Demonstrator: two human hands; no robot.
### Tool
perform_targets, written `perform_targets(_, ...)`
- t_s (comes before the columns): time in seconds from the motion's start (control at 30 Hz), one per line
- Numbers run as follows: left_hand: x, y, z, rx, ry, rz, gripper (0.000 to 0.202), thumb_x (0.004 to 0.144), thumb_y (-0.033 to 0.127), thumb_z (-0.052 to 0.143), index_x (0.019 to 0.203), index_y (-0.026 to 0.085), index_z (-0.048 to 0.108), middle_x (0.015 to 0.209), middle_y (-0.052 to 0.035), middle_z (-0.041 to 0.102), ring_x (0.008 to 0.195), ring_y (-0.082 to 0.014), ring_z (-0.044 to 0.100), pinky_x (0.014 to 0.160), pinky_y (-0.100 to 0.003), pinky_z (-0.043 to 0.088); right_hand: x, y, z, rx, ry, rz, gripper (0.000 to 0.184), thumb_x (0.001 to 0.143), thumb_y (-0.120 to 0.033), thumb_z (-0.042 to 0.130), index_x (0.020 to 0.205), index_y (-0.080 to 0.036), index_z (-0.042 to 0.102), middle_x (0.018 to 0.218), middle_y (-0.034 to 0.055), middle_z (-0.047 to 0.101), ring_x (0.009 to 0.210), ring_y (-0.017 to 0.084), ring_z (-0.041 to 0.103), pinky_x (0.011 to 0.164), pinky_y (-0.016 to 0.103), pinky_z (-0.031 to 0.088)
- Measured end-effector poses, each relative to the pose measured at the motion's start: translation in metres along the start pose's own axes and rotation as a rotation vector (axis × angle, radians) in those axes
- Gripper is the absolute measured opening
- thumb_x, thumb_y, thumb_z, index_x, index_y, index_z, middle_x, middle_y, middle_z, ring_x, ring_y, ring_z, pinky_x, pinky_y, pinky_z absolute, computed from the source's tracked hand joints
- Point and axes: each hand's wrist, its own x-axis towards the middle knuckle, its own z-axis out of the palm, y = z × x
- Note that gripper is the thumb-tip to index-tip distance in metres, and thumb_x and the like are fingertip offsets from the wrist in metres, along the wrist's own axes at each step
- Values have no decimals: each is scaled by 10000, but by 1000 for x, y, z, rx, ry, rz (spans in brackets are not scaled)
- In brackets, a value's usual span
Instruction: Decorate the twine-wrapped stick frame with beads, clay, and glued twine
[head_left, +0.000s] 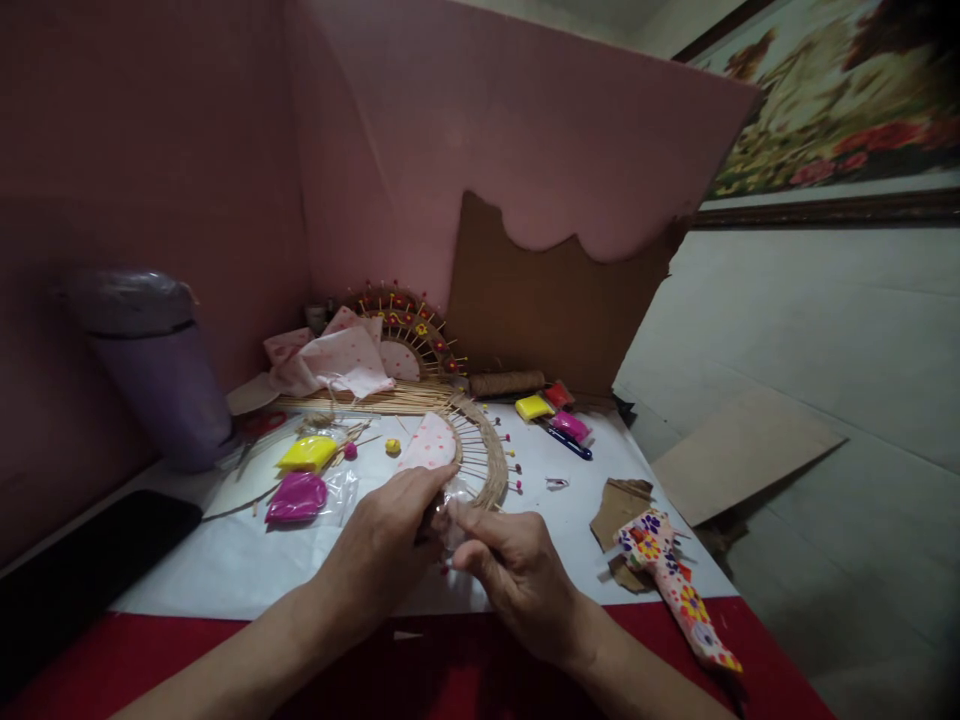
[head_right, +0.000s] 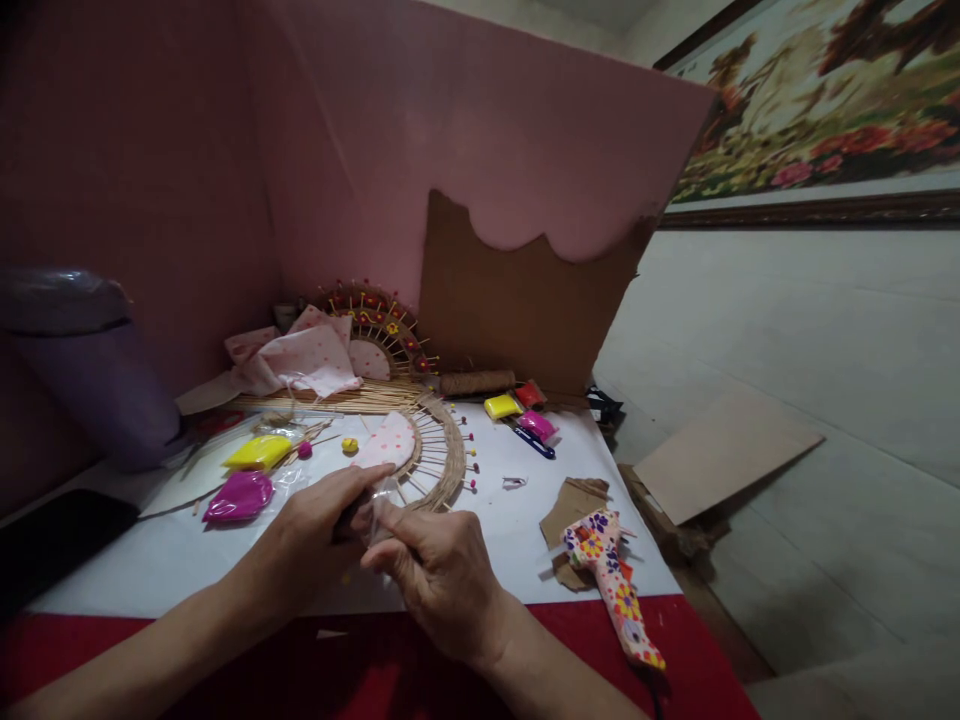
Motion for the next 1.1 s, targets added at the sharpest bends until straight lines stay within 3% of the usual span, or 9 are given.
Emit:
perform_targets(0.1,-2,-1,0,121,-35,0,481,671,29,506,1141,127,538,872,-91,644,791,-222,586,687,-344,475,-2,-3,3,-120,-40,-31,222,874,-348,548,905,-183,693,675,34,638,579,145,530,570,242,351)
perform_targets(0.2,0,3,0,142,-50,-57,432,687,52,511,1109,134,551,869,-95,642,805,-238,582,688,-361,474,-4,-3,6,-63,15,-56,249,854,-345,583,1030,-193,670,673,22,636,550,133,509,556,238,354)
perform_targets(0.3,2,11,-5,-18,-47,-113,399,724,127,541,1123,145,528,963,-102,621,878,-240,565,763,-379,468,-5,-2,6,11,230,-64,288,829,-315,618,1086,-191,653,601,-10,587,486,108,453,514,229,351)
perform_targets(0.43,5,20,-15,-372,-113,-254,465,744,183,553,1203,212,478,1071,-65,576,981,-216,530,858,-357,446,-5,1,5,129,418,37,204,795,-329,646,944,-190,629,515,-60,443,436,87,349,437,219,281)
perform_targets(0.6,5,22,-20,-764,-188,-389,475,777,317,558,1239,260,465,1135,-45,549,1063,-222,495,859,-321,446,-2,1,7,190,349,152,215,791,-347,640,900,-188,547,554,-69,410,473,85,345,455,215,282)
perform_targets(0.8,9,20,-19,-755,-128,-367,266,804,399,551,936,172,590,815,-21,558,737,-149,529,657,-261,455,-1,-4,7,257,281,192,176,845,-336,577,809,-165,595,596,-32,501,517,88,402,485,213,313)
perform_targets(0.9,10,21,-18,-876,-153,-408,267,809,411,547,821,147,587,659,10,541,585,-107,489,552,-230,425,0,-4,6,342,314,217,191,834,-351,587,780,-168,597,614,-21,547,542,99,458,512,213,356)
perform_targets(1.0,9,20,-17,-932,-162,-439,259,788,387,589,772,129,601,671,-3,570,606,-105,516,588,-236,445,1,-4,5,431,371,245,213,807,-370,610,736,-170,593,610,-17,573,533,102,478,506,211,375)
perform_targets(1.1,10,19,-18,-960,-169,-456,236,752,357,640,769,122,617,740,-24,597,658,-123,554,629,-265,471,2,-2,4,525,400,276,232,784,-391,626,713,-176,576,536,-48,504,446,75,390,439,197,326)
